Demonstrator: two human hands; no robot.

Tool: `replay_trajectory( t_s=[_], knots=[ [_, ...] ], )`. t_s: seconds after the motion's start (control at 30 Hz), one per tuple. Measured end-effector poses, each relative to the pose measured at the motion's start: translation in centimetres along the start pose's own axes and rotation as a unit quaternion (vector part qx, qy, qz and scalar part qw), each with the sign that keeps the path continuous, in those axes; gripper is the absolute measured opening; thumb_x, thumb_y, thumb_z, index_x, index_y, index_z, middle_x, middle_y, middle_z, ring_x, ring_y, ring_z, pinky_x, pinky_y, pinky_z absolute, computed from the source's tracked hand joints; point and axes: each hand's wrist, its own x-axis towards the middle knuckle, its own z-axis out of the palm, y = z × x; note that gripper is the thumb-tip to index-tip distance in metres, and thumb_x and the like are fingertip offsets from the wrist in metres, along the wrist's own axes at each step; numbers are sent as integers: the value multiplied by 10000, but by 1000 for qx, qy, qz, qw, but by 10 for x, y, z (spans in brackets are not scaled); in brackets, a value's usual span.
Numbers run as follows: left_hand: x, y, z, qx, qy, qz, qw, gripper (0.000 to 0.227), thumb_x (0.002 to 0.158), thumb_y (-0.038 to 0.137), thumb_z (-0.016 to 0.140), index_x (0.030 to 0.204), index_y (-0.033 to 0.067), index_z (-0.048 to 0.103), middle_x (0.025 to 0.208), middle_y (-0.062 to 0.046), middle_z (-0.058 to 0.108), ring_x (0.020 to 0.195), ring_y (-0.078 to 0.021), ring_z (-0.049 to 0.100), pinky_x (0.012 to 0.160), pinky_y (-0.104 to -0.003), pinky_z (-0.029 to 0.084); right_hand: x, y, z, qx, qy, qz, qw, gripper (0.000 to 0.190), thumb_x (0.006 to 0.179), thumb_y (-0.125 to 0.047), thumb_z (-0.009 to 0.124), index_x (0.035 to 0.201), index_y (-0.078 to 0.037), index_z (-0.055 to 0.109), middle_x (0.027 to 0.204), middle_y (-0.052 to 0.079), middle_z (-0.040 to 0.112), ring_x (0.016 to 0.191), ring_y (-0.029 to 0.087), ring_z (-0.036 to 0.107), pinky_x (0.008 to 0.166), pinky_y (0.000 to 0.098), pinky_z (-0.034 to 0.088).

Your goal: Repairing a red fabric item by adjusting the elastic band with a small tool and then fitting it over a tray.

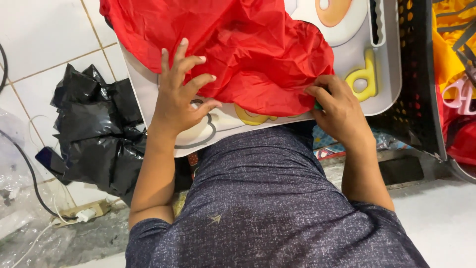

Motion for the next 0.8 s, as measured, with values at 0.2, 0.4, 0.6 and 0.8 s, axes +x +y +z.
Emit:
replay_trajectory(
  t_s=[0.2,0.4,0.6,0.8],
  knots=[
    [-11,-5,20,80,-47,-28,995,748,711,318,989,1343,262,592,1570,-41,368,1542,-365,122,1195,-762,-48,-6,-1,-3,71,-17,12,997,439,701,113,742,1123,12,674,1150,144,666,959,310,621,821,377,505],
    [-13,-22,69,154,101,-24,983,750,989,796,718,1531,471,314,1682,48,172,1606,-366,24,1261,-744,-145,-15,-7,-11,332,182,36,925,424,774,159,595,1154,-6,508,1081,190,643,1010,299,633,957,386,532],
    [49,-52,45,127,346,-38,929,885,963,582,916,1498,379,240,1627,62,205,1620,-279,83,1374,-606,102,5,-32,-66,354,303,78,882,463,869,-58,726,1206,-158,425,1165,66,541,1063,162,543,1005,275,469],
    [85,-127,28,187,474,-66,858,869,850,783,771,1458,385,295,1621,93,223,1635,-233,91,1420,-649,-10,1,-8,-105,-12,254,-86,963,539,848,161,995,1150,34,568,1216,228,511,1024,360,528,895,472,482]
  ],
)
